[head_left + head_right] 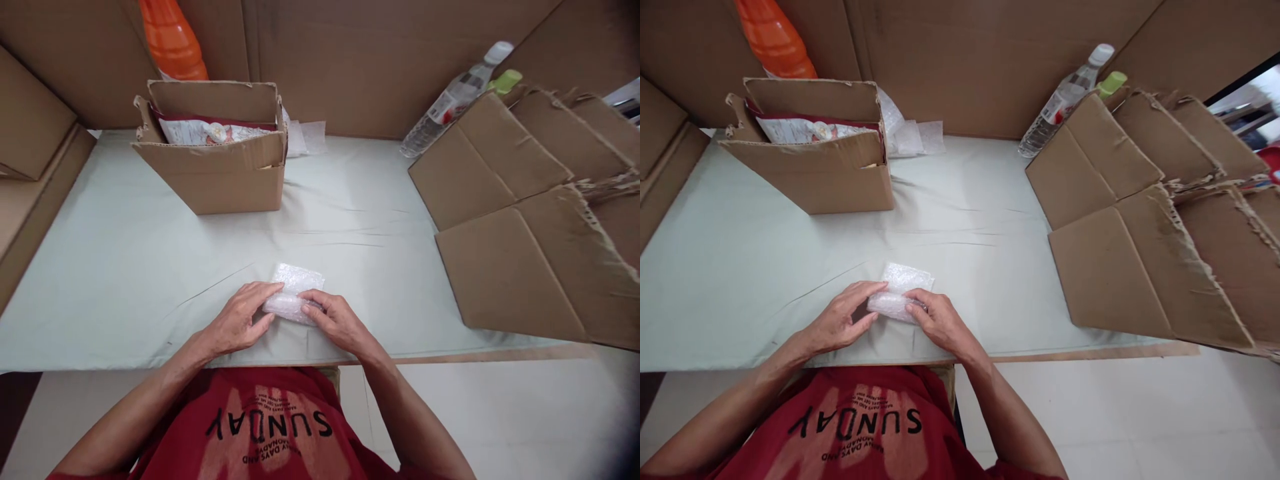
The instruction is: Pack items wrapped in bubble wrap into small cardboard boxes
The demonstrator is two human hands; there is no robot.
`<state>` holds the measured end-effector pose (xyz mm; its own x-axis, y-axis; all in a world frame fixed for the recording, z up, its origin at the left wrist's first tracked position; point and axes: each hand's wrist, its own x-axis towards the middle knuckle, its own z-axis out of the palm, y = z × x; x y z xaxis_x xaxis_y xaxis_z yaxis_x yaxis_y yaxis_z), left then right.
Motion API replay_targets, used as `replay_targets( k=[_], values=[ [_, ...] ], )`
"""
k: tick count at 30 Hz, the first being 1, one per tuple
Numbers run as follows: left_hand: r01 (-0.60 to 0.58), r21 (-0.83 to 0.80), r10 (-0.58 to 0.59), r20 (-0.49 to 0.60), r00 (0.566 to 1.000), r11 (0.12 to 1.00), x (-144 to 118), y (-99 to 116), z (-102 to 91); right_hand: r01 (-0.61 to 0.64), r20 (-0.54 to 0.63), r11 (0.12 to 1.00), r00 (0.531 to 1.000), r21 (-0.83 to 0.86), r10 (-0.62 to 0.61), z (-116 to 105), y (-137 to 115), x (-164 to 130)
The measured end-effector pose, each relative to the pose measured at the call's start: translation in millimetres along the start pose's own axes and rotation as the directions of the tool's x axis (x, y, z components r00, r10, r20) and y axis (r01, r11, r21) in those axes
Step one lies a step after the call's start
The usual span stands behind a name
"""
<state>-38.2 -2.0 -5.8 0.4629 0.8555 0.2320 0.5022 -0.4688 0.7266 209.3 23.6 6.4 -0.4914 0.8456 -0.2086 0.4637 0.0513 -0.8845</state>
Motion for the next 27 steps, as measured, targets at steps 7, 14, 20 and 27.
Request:
replay_targets(
  k=[7,14,20,27],
  values=[
    [0.323,-0.081,-0.318,0.062,0.946,0.943,23.4,-2.1,-0.8,0.063,-0.302,0.970,0.944,-0.233,-0.133,3.2,5.1,-4.9],
    [0.348,-0.004,-0.348,-0.029,0.937,0.938,34.1,-2.3,9.5,0.294,-0.098,0.706,0.884,-0.644,-0.457,9.1,1.7,-5.6],
    [0.393,-0.082,-0.398,-0.318,0.861,0.916,20.4,3.3,17.3,0.234,-0.116,0.701,0.903,-0.674,-0.413,16.0,13.9,9.4],
    [0.433,-0.676,-0.634,-0.065,0.771,0.596,4.2,4.7,25.8,0.240,-0.269,0.848,0.877,-0.472,-0.398,33.4,10.1,10.0]
  ],
)
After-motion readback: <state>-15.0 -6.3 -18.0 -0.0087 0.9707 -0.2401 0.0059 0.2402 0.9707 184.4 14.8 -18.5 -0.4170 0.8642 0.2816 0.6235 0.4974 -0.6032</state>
